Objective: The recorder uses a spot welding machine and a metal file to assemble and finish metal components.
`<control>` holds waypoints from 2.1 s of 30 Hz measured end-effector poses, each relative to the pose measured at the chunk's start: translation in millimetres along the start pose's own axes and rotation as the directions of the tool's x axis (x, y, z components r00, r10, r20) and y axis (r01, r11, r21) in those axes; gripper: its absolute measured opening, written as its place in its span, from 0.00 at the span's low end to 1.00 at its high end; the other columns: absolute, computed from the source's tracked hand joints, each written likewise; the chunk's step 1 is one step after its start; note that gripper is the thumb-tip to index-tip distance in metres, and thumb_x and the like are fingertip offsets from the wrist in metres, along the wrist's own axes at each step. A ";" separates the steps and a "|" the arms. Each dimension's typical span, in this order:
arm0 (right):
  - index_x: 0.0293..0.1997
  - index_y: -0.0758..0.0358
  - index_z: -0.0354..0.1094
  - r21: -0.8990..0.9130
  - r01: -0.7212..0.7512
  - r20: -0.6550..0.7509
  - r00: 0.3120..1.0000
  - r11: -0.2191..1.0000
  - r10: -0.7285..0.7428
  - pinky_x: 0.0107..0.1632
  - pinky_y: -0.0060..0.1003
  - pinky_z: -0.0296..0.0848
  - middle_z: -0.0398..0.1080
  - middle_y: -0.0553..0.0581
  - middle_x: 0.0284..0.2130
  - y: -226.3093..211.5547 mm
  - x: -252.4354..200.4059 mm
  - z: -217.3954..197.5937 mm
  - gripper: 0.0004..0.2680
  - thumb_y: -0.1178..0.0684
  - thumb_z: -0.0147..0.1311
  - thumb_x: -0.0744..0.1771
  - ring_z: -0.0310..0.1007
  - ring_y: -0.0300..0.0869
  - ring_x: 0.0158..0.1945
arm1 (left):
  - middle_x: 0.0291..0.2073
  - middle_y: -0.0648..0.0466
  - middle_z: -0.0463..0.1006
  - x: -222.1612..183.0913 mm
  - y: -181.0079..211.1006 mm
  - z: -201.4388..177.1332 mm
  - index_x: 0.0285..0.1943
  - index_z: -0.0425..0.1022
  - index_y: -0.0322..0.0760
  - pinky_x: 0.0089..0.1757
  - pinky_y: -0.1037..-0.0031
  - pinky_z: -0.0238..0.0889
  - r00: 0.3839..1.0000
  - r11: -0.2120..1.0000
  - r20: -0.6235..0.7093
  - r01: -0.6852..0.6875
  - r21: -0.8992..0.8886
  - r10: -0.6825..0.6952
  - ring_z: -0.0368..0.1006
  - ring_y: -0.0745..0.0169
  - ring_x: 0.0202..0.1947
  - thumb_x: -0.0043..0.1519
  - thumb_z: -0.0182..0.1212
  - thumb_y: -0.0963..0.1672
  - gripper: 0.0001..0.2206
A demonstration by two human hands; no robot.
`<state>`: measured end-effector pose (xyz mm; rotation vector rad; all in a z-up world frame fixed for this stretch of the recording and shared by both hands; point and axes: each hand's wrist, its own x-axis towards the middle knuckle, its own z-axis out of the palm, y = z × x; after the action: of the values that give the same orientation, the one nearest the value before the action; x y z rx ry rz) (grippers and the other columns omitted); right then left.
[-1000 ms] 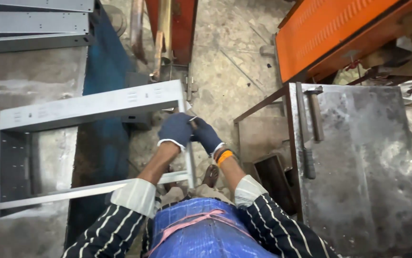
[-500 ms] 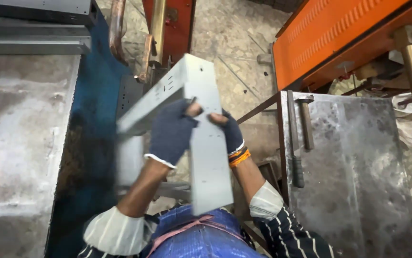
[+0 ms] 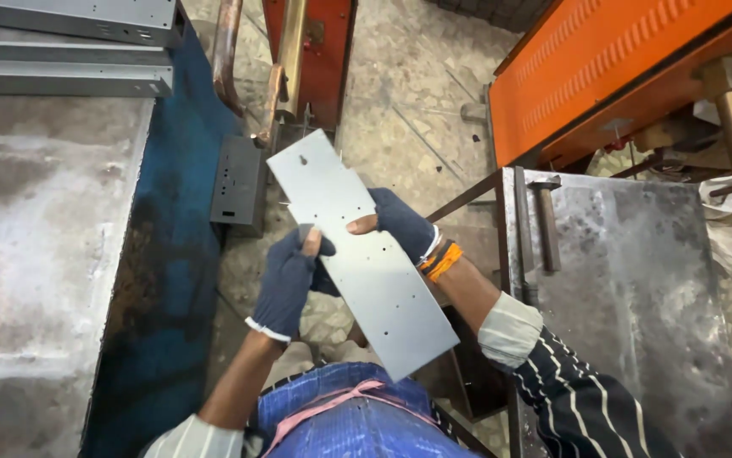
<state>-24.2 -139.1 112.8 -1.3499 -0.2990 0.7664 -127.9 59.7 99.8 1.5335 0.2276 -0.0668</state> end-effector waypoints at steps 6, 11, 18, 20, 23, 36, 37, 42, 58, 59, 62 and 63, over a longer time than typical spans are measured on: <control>0.58 0.77 0.68 0.295 -0.034 0.063 0.998 0.955 0.016 0.47 0.37 0.77 0.77 0.63 0.43 -6.7 30.4 17.6 0.20 0.52 0.59 0.63 0.79 0.45 0.42 | 0.35 0.56 0.78 -17.7 35.1 -26.9 0.39 0.79 0.30 0.45 0.79 0.63 0.985 0.986 0.058 -0.160 -0.052 0.163 0.70 0.72 0.40 0.72 0.51 0.49 0.19; 0.57 0.74 0.68 0.345 -0.003 -0.012 1.000 0.939 0.007 0.48 0.38 0.78 0.76 0.61 0.44 6.6 55.4 21.7 0.18 0.53 0.58 0.64 0.79 0.44 0.43 | 0.35 0.57 0.80 -19.0 30.7 -32.0 0.40 0.81 0.31 0.43 0.79 0.66 0.998 0.991 -0.049 -0.033 -0.131 0.027 0.73 0.73 0.38 0.70 0.51 0.49 0.18; 0.53 0.71 0.71 0.436 0.005 -0.067 0.997 0.900 0.027 0.47 0.37 0.79 0.77 0.59 0.41 5.8 82.7 31.2 0.15 0.52 0.58 0.65 0.80 0.43 0.41 | 0.31 0.59 0.76 -10.0 20.4 -36.9 0.38 0.81 0.31 0.36 0.79 0.59 0.989 0.998 -0.138 -0.060 -0.030 0.055 0.65 0.74 0.33 0.72 0.52 0.50 0.19; 0.55 0.75 0.71 0.265 0.004 -0.126 0.992 0.964 0.030 0.46 0.38 0.77 0.76 0.61 0.42 5.2 83.4 20.0 0.16 0.51 0.60 0.66 0.78 0.43 0.41 | 0.31 0.59 0.76 -6.0 7.5 -32.5 0.37 0.81 0.31 0.36 0.79 0.59 0.992 0.995 -0.115 -0.053 -0.080 0.043 0.65 0.74 0.32 0.72 0.53 0.50 0.19; 0.61 0.76 0.65 -0.124 0.155 -0.261 0.948 0.980 -0.182 0.52 0.41 0.75 0.74 0.65 0.49 12.5 81.8 15.4 0.22 0.49 0.63 0.66 0.76 0.46 0.49 | 0.29 0.59 0.77 -2.3 2.3 -28.0 0.36 0.80 0.31 0.34 0.79 0.59 0.996 0.989 -0.072 0.039 -0.141 -0.050 0.65 0.74 0.30 0.70 0.54 0.50 0.18; 0.75 0.53 0.49 -0.850 -0.316 -0.478 0.799 0.422 -0.364 0.57 0.54 0.70 0.46 0.83 0.70 -56.2 64.9 126.5 0.41 0.40 0.71 0.55 0.65 0.70 0.61 | 0.30 0.59 0.80 41.2 1.3 -93.4 0.45 0.82 0.30 0.31 0.78 0.63 0.943 0.994 0.320 0.107 -0.040 -0.089 0.70 0.75 0.28 0.69 0.53 0.51 0.19; 0.75 0.53 0.49 -0.848 -0.320 -0.483 0.794 0.422 -0.369 0.57 0.54 0.70 0.46 0.83 0.70 -55.5 66.2 126.6 0.41 0.40 0.71 0.55 0.65 0.70 0.61 | 0.30 0.59 0.80 48.8 9.7 -101.1 0.45 0.82 0.30 0.31 0.78 0.63 0.941 0.994 0.327 0.103 -0.039 -0.084 0.70 0.75 0.28 0.69 0.53 0.51 0.19; 0.75 0.49 0.51 -0.873 -0.314 -0.456 0.796 0.373 -0.398 0.57 0.54 0.71 0.49 0.83 0.68 -54.6 69.6 124.7 0.42 0.42 0.71 0.53 0.66 0.71 0.61 | 0.39 0.50 0.85 106.0 5.3 -141.9 0.53 0.78 0.31 0.27 0.67 0.68 0.997 0.999 0.067 -0.025 0.029 0.023 0.74 0.60 0.22 0.68 0.54 0.48 0.16; 0.73 0.54 0.56 -0.915 -0.280 -0.403 0.697 0.292 -0.593 0.58 0.53 0.71 0.60 0.82 0.62 -48.9 83.0 137.5 0.40 0.37 0.71 0.54 0.69 0.68 0.59 | 0.57 0.45 0.79 204.0 -5.2 -136.0 0.70 0.68 0.36 0.51 0.65 0.72 0.890 0.867 0.299 -0.423 0.263 0.344 0.76 0.57 0.55 0.46 0.80 0.44 0.39; 0.72 0.53 0.57 -0.888 -0.329 -0.457 0.695 0.320 -0.555 0.56 0.52 0.71 0.63 0.79 0.62 -51.9 84.3 140.5 0.39 0.38 0.70 0.54 0.71 0.66 0.56 | 0.57 0.44 0.78 202.6 -8.7 -134.1 0.70 0.68 0.35 0.51 0.66 0.72 0.884 0.884 0.281 -0.432 0.180 0.375 0.75 0.57 0.56 0.46 0.79 0.43 0.39; 0.71 0.52 0.59 -0.861 -0.383 -0.508 0.684 0.335 -0.524 0.55 0.52 0.72 0.64 0.77 0.61 -51.4 90.7 144.3 0.37 0.40 0.69 0.54 0.73 0.64 0.53 | 0.58 0.43 0.78 199.8 -9.2 -133.3 0.69 0.67 0.33 0.50 0.66 0.72 0.874 0.882 0.245 -0.456 0.118 0.419 0.75 0.56 0.56 0.46 0.79 0.42 0.38; 0.71 0.52 0.60 -0.859 -0.403 -0.512 0.670 0.316 -0.537 0.56 0.52 0.72 0.63 0.78 0.61 -50.8 91.7 143.8 0.36 0.40 0.70 0.54 0.72 0.65 0.53 | 0.57 0.43 0.79 198.7 -7.0 -131.7 0.68 0.68 0.33 0.49 0.66 0.73 0.866 0.871 0.241 -0.475 0.124 0.437 0.76 0.56 0.55 0.46 0.80 0.43 0.38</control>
<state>-28.6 28.4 172.5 -2.6929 -0.1125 -0.3164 51.1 210.0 52.8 1.7123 -0.3232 0.1356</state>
